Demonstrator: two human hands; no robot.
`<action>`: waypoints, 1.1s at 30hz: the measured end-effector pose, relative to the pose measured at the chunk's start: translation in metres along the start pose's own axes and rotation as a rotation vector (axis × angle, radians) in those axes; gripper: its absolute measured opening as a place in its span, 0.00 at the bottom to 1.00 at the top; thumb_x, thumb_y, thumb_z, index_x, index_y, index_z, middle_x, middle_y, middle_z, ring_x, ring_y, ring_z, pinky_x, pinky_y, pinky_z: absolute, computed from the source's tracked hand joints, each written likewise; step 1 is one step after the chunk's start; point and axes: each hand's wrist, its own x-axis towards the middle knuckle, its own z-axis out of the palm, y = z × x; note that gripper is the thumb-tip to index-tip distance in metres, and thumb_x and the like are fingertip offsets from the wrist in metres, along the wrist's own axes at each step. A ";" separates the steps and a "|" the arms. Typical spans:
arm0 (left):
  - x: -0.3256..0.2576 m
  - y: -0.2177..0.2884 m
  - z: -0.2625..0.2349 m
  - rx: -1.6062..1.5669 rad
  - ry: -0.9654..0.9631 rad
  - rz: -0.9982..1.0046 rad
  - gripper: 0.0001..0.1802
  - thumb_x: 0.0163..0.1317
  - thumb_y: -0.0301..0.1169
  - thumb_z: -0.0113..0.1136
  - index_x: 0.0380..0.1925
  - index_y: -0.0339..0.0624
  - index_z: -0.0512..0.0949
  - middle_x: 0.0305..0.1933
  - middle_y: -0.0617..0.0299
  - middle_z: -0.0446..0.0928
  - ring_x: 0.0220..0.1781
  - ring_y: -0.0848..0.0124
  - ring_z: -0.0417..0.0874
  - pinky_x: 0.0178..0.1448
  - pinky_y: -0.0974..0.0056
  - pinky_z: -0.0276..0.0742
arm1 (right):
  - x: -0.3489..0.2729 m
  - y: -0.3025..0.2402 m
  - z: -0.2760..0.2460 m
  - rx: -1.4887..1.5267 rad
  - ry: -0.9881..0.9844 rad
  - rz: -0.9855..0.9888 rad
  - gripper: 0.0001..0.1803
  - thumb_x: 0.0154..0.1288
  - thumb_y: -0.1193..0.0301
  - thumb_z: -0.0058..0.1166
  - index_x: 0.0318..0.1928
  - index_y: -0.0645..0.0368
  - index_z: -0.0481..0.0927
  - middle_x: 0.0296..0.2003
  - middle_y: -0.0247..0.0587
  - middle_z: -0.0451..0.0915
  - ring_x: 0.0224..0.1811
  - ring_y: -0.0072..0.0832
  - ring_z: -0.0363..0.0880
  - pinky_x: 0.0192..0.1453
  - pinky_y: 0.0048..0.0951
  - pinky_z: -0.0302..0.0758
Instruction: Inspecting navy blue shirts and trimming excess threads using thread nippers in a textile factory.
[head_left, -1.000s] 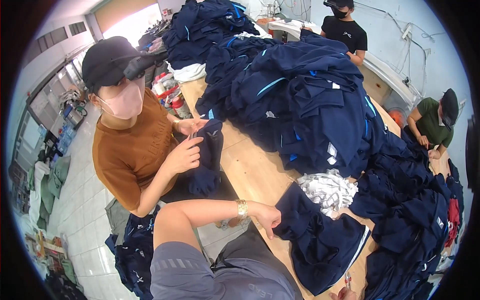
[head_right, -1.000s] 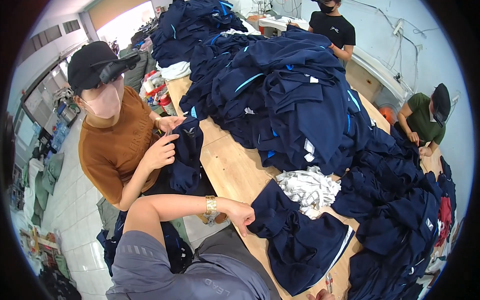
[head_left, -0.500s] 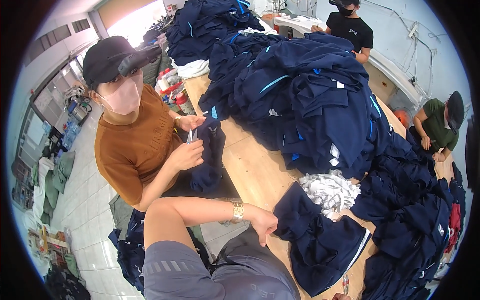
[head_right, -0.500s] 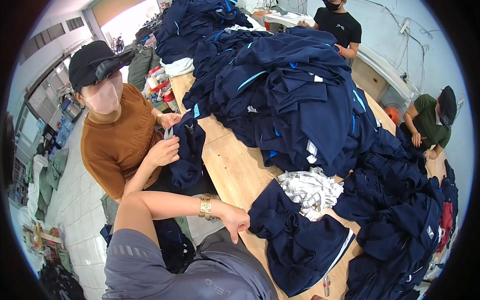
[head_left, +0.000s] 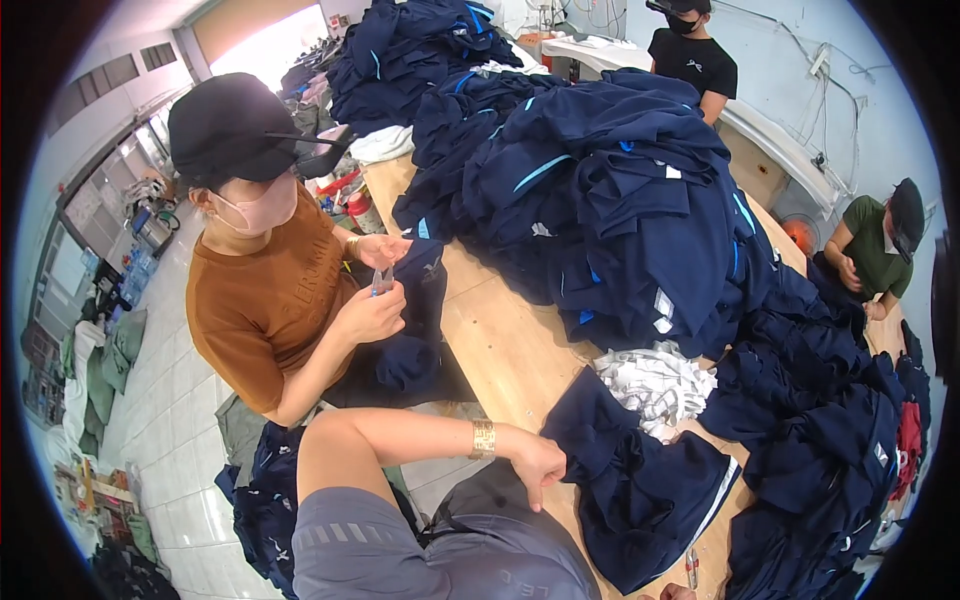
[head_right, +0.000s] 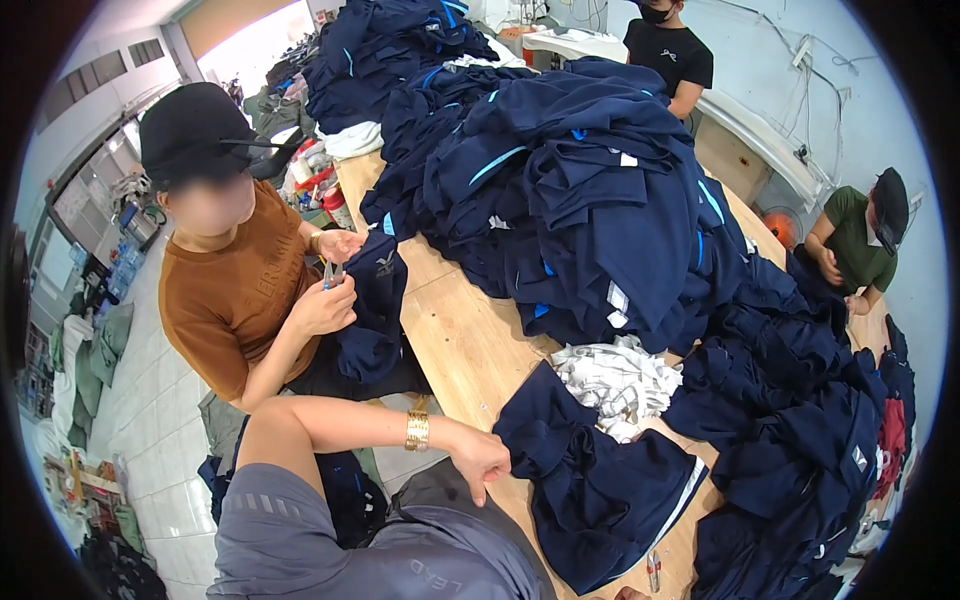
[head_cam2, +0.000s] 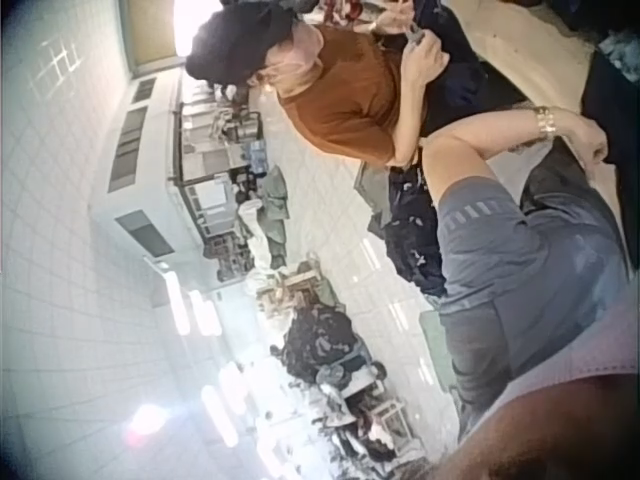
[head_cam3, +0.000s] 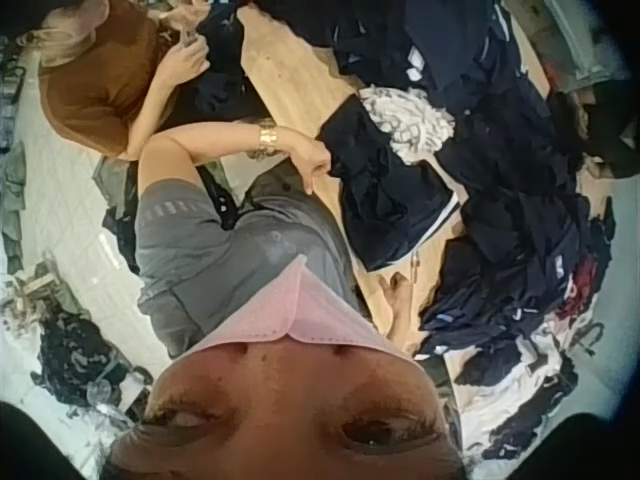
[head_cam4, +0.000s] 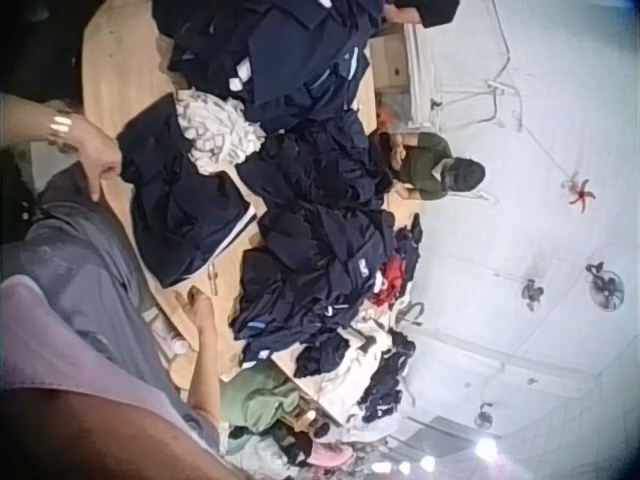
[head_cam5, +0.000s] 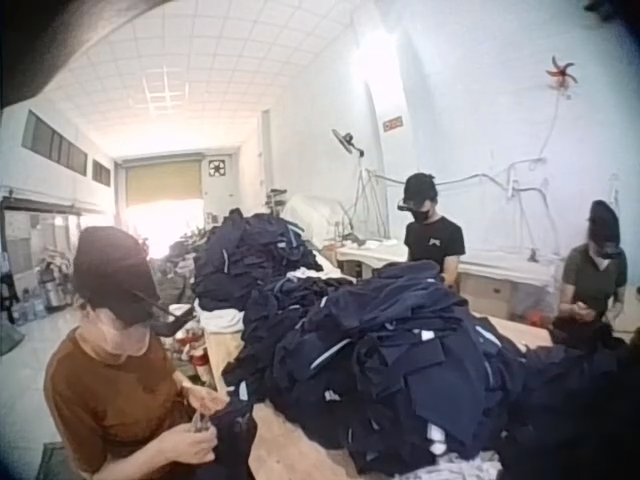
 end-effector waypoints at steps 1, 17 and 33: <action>0.001 0.002 0.003 -0.017 0.006 0.024 0.24 0.37 0.44 0.73 0.15 0.37 0.71 0.16 0.57 0.71 0.23 0.63 0.74 0.27 0.61 0.67 | 0.000 0.004 0.005 0.017 0.008 -0.017 0.23 0.47 0.62 0.64 0.16 0.65 0.66 0.10 0.50 0.64 0.12 0.34 0.60 0.20 0.38 0.62; -0.002 0.005 0.023 -0.007 -0.013 -0.030 0.24 0.36 0.43 0.74 0.24 0.36 0.75 0.23 0.54 0.76 0.30 0.61 0.78 0.32 0.62 0.71 | -0.002 0.006 0.029 0.159 -0.086 0.007 0.17 0.46 0.65 0.65 0.18 0.62 0.71 0.11 0.40 0.67 0.14 0.25 0.62 0.20 0.31 0.63; 0.059 0.028 0.084 -0.039 -0.144 0.214 0.27 0.41 0.48 0.68 0.29 0.35 0.74 0.30 0.51 0.76 0.36 0.54 0.77 0.38 0.58 0.71 | 0.043 0.036 0.055 0.115 0.873 0.082 0.12 0.54 0.67 0.61 0.25 0.61 0.73 0.17 0.40 0.71 0.20 0.27 0.68 0.24 0.27 0.67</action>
